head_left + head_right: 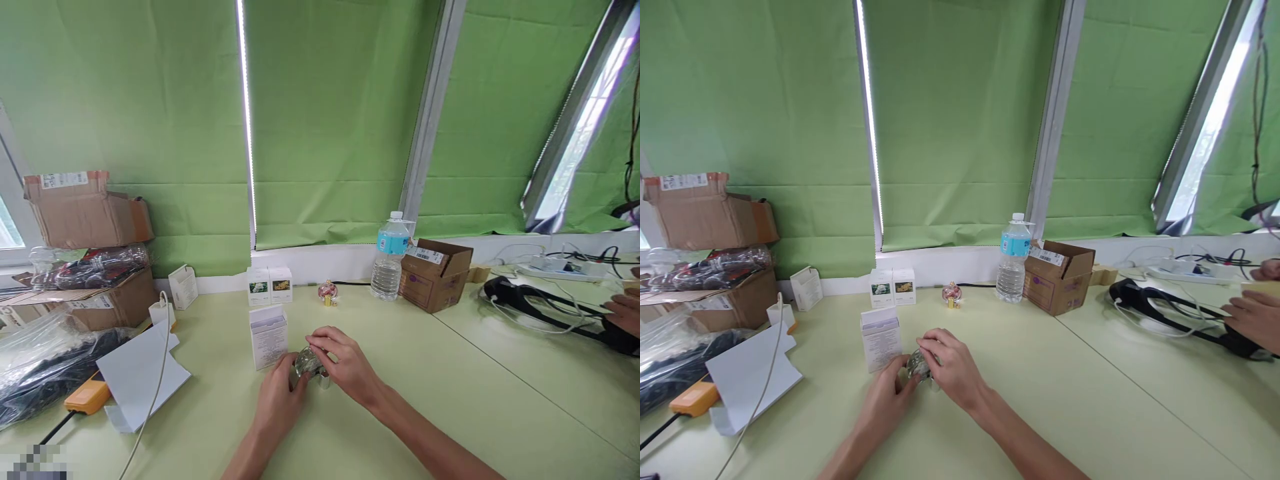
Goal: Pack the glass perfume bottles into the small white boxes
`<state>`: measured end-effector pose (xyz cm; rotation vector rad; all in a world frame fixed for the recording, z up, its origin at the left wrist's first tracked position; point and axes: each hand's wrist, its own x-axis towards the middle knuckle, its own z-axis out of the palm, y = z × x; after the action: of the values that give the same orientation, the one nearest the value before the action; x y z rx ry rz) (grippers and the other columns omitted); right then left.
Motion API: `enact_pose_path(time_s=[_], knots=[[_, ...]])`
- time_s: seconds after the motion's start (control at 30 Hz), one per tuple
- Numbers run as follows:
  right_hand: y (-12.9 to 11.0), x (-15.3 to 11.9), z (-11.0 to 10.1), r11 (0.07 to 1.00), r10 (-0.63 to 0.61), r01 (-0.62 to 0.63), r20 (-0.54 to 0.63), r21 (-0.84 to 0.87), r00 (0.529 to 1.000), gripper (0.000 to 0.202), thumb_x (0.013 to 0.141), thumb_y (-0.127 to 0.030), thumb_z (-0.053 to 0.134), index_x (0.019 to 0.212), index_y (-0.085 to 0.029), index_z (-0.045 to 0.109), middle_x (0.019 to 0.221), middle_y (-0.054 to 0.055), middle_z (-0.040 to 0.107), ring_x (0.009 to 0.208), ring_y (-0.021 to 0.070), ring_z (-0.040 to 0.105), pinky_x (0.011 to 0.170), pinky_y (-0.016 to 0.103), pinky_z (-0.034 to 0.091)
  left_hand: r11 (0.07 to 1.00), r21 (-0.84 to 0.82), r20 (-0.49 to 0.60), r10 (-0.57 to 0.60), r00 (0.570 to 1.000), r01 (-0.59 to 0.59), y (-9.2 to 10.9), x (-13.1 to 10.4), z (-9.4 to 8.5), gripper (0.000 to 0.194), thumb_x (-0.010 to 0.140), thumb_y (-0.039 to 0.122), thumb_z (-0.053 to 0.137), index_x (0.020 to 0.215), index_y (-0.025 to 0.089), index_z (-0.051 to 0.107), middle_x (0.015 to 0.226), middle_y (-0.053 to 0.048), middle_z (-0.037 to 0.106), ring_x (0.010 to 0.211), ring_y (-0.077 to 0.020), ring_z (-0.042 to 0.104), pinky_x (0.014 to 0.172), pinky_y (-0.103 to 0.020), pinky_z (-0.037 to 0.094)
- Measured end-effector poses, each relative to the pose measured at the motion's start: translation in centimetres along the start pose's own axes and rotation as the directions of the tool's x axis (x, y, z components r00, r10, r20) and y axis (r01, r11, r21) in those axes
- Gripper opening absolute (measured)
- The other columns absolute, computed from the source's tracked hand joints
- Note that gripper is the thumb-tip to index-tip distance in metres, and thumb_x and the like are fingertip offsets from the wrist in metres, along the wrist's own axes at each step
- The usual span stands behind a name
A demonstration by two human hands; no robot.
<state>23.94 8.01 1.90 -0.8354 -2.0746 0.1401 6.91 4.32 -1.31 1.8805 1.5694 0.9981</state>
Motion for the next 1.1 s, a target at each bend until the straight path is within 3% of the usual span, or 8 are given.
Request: enact_pose_path(time_s=[0.13,0.33,0.63,0.87,1.1], knots=[[-0.2,-0.1,-0.3,0.999,-0.03,0.031,0.031,-0.04,0.999,0.028,0.094,-0.021,0.046,0.112,-0.026,0.067,0.102,0.006,0.069,0.094,0.0194,0.063,0.083,0.035,0.053,1.0,0.004,-0.004,0.015,1.0,-0.015,0.1,0.0,0.0,0.033,0.086,0.036,0.051,0.114,0.021,0.062,0.09,-0.006,0.068,0.073,-0.0186,0.061,0.068,-0.028,0.044],[0.0,-0.1,-0.2,0.999,0.036,-0.036,0.045,-0.001,0.998,0.025,0.093,-0.022,0.049,0.108,-0.024,0.069,0.104,0.005,0.072,0.095,0.0191,0.066,0.086,0.033,0.053,1.0,0.013,-0.028,0.012,1.0,-0.012,0.1,0.0,0.0,0.032,0.084,0.036,0.053,0.111,0.022,0.063,0.091,-0.005,0.069,0.073,-0.0186,0.061,0.068,-0.028,0.044],[-0.4,0.5,-0.4,0.991,0.133,-0.134,0.061,-0.003,0.989,0.024,0.093,-0.029,0.05,0.089,-0.027,0.074,0.084,0.002,0.074,0.076,0.0173,0.065,0.072,0.03,0.051,1.0,-0.014,0.012,0.002,1.0,-0.002,-0.1,-0.1,0.0,0.032,0.086,0.035,0.05,0.114,0.022,0.061,0.089,-0.004,0.068,0.071,-0.0176,0.059,0.068,-0.027,0.043],[-1.1,0.9,-1.0,0.991,0.078,-0.062,0.133,-0.119,0.988,0.034,0.096,-0.032,0.041,0.089,-0.028,0.074,0.081,0.004,0.073,0.078,0.0197,0.064,0.072,0.032,0.05,1.0,-0.012,0.006,0.007,1.0,-0.007,0.1,-0.2,-0.2,0.033,0.087,0.037,0.049,0.114,0.022,0.062,0.082,-0.004,0.068,0.069,-0.0185,0.059,0.067,-0.028,0.043],[-1.5,1.4,-1.3,0.975,0.184,-0.158,0.172,-0.153,0.968,0.03,0.093,-0.031,0.045,0.091,-0.028,0.075,0.078,0.004,0.074,0.078,0.0214,0.066,0.071,0.031,0.048,1.0,0.009,-0.013,0.004,1.0,-0.004,0.4,-0.2,-0.3,0.03,0.085,0.036,0.051,0.109,0.022,0.064,0.08,-0.004,0.068,0.071,-0.0191,0.06,0.067,-0.027,0.044]])
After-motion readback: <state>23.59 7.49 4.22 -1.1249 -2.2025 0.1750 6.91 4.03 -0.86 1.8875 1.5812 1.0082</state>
